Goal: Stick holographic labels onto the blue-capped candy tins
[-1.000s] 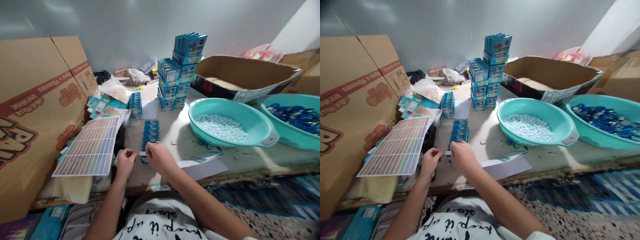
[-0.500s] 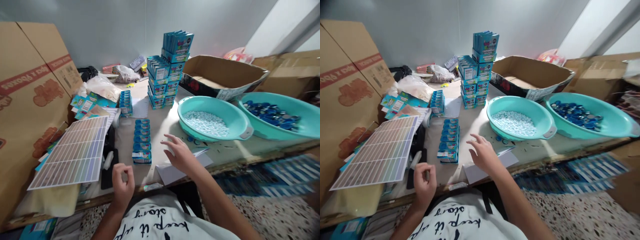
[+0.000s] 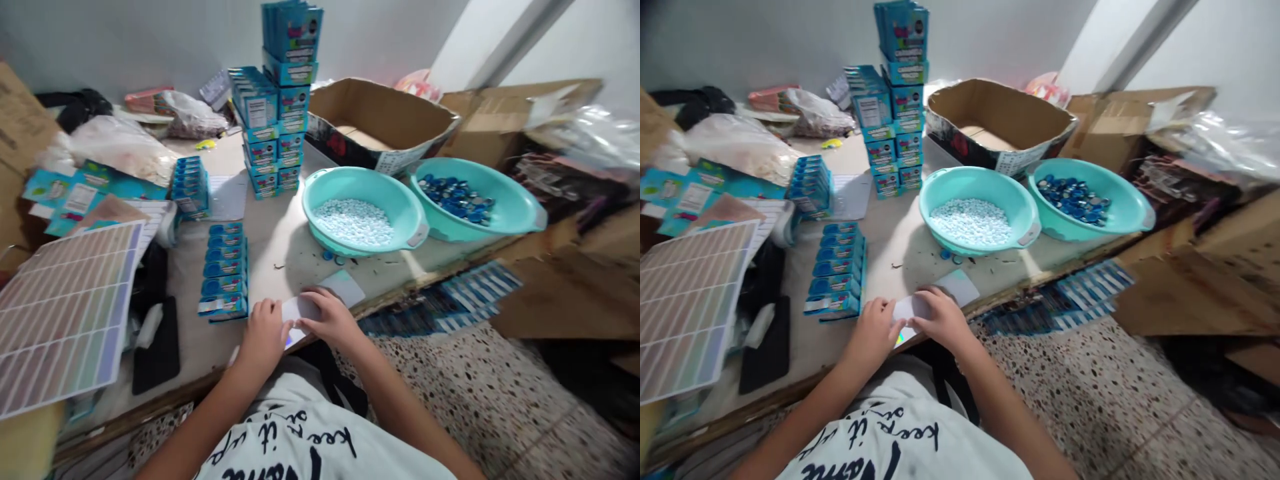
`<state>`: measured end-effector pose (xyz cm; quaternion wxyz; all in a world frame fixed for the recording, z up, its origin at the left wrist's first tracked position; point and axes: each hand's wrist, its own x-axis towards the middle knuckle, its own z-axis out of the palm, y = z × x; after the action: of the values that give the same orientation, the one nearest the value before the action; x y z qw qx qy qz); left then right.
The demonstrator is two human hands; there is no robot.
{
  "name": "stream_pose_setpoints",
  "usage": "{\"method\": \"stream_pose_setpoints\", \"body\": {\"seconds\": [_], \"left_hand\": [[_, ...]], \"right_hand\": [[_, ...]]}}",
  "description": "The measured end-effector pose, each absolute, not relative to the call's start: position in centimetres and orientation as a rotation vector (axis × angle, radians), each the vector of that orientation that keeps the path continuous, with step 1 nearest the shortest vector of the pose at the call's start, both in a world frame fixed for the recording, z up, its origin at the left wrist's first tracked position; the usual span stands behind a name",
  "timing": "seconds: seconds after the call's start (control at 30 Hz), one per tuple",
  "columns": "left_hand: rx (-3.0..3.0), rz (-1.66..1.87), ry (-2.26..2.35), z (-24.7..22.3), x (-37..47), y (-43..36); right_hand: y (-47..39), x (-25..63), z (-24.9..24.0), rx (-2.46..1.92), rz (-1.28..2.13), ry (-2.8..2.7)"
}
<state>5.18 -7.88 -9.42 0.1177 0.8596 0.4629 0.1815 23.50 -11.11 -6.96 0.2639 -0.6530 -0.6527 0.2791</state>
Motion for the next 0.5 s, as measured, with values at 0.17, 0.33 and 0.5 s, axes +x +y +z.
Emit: {"method": "stream_pose_setpoints", "body": {"seconds": [0.17,0.33,0.5], "left_hand": [[2.59,0.751,1.258,-11.6,2.6,-7.9],[2.646,0.792,1.225,-12.6,2.0,-6.9],[2.612,0.897,1.132,-10.4,2.5,-7.8]], "right_hand": [[-11.0,23.4,-7.1,-1.782,0.761,-1.728],[-11.3,23.4,-7.4,-1.687,0.698,-1.777],[-14.9,22.4,-10.2,-1.62,0.693,-1.218]]}}
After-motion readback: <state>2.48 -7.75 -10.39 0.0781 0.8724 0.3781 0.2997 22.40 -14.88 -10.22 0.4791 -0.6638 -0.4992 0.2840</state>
